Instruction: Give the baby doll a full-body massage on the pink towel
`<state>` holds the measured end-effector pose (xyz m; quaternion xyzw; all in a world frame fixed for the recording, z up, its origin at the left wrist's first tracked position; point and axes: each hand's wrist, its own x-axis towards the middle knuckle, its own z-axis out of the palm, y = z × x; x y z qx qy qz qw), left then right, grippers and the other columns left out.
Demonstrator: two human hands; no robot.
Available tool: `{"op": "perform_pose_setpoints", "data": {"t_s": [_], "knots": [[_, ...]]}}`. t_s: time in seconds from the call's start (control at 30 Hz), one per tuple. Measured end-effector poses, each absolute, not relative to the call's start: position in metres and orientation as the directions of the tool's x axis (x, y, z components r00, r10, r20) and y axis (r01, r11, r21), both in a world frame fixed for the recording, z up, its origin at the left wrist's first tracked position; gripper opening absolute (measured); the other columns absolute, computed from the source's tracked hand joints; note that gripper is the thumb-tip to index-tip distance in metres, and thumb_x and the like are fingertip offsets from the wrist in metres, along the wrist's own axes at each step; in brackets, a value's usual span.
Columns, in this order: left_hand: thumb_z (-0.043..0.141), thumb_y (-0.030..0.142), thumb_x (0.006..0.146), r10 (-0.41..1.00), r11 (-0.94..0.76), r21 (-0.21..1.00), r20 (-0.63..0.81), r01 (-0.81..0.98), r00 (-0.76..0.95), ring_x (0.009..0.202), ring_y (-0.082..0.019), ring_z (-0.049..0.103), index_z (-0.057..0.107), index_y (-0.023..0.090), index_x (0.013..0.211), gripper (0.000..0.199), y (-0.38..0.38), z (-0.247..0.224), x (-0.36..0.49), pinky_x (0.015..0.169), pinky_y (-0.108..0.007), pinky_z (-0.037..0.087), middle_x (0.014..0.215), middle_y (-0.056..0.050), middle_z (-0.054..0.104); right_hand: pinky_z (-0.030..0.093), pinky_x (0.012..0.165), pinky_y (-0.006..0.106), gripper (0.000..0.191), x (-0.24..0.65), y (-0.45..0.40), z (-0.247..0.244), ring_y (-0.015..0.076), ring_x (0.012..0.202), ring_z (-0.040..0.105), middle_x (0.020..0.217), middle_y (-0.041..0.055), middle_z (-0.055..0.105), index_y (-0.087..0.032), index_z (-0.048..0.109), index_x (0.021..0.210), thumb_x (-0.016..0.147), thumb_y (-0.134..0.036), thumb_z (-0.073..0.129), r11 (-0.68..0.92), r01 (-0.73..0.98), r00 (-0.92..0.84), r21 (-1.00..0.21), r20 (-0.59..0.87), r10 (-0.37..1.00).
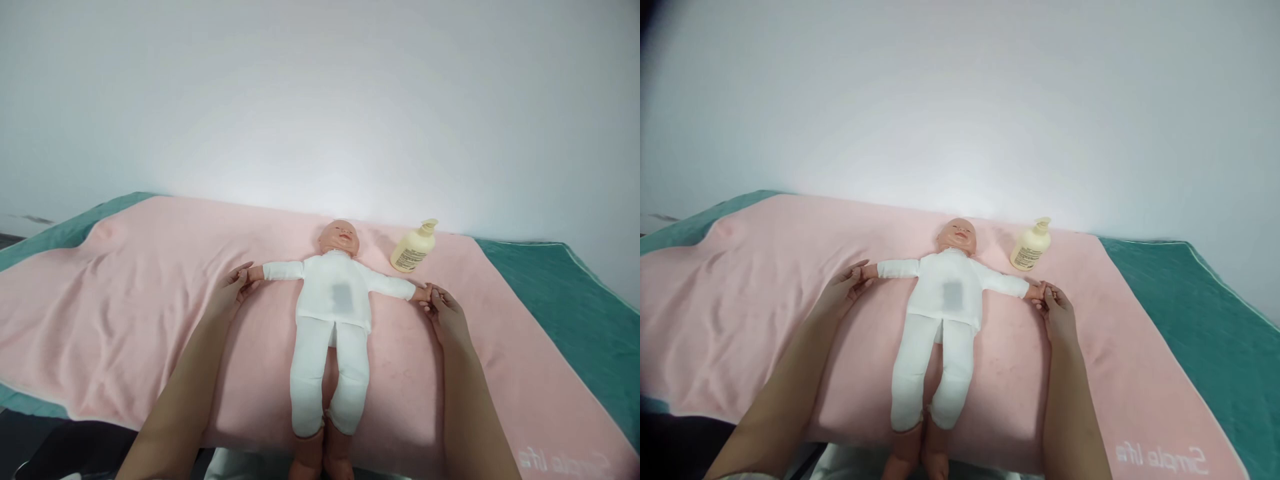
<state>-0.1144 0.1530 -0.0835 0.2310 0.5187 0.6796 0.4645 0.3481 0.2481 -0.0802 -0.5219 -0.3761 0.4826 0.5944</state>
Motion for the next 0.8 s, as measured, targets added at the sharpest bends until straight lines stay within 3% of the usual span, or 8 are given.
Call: {"op": "perform_pose_setpoints", "data": {"t_s": [0.13, 0.3, 0.47, 0.6, 0.8], "knots": [[0.075, 0.015, 0.074, 0.882, -0.028, 0.921, -0.161, -0.389, -0.443, 0.091, -0.014, 0.067, 0.065, 0.015, 0.112, 0.04, 0.1513, -0.0816, -0.1143, 0.088, -0.025, 0.055, 0.102, -0.007, 0.067, 0.052, 0.049, 0.018, 0.05, 0.3477, 0.2476, -0.079, 0.0078, 0.057, 0.055, 0.081, 0.0, 0.066, -0.019, 0.069, 0.09, 0.05, -0.041, 0.09, -0.027, -0.196, 0.24, -0.98, -0.074, 0.968], [0.082, 0.027, 0.068, 0.877, 0.017, 0.952, -0.161, -0.307, -0.452, 0.084, -0.014, 0.068, 0.066, 0.015, 0.11, 0.047, 0.148, -0.0781, -0.1121, 0.083, -0.025, 0.056, 0.098, -0.008, 0.07, 0.049, 0.044, 0.016, 0.044, 0.3477, 0.2471, -0.0815, 0.008, 0.051, 0.053, 0.062, -0.0028, 0.061, -0.018, 0.068, 0.088, 0.057, -0.041, 0.088, -0.061, -0.077, 0.257, -0.995, -0.079, 0.963], [0.08, 0.033, 0.069, 0.864, 0.025, 0.967, -0.148, -0.253, -0.48, 0.082, -0.017, 0.068, 0.067, 0.015, 0.109, 0.045, 0.1466, -0.0746, -0.1088, 0.083, -0.029, 0.056, 0.096, -0.008, 0.071, 0.045, 0.041, 0.018, 0.04, 0.3472, 0.2461, -0.0811, 0.0089, 0.047, 0.053, 0.061, -0.0024, 0.061, -0.017, 0.067, 0.084, 0.062, -0.046, 0.083, -0.043, -0.004, 0.276, -0.999, -0.042, 0.96], [0.074, 0.033, 0.075, 0.848, -0.007, 0.961, -0.14, -0.275, -0.511, 0.092, -0.02, 0.067, 0.069, 0.013, 0.103, 0.035, 0.1478, -0.0743, -0.1071, 0.084, -0.031, 0.056, 0.1, -0.01, 0.07, 0.043, 0.041, 0.019, 0.039, 0.3446, 0.2439, -0.0777, 0.009, 0.046, 0.051, 0.059, -0.0021, 0.06, -0.017, 0.066, 0.078, 0.065, -0.052, 0.078, -0.026, 0.045, 0.283, -0.999, -0.012, 0.959], [0.064, 0.032, 0.085, 0.855, -0.017, 0.958, -0.134, -0.286, -0.501, 0.099, -0.022, 0.065, 0.069, 0.014, 0.103, 0.025, 0.1502, -0.0774, -0.1091, 0.086, -0.034, 0.057, 0.106, -0.012, 0.068, 0.043, 0.042, 0.021, 0.043, 0.3429, 0.2425, -0.0766, 0.0101, 0.048, 0.051, 0.061, -0.0009, 0.062, -0.018, 0.066, 0.078, 0.065, -0.057, 0.076, -0.025, 0.01, 0.305, -1.0, -0.021, 0.952]]}}
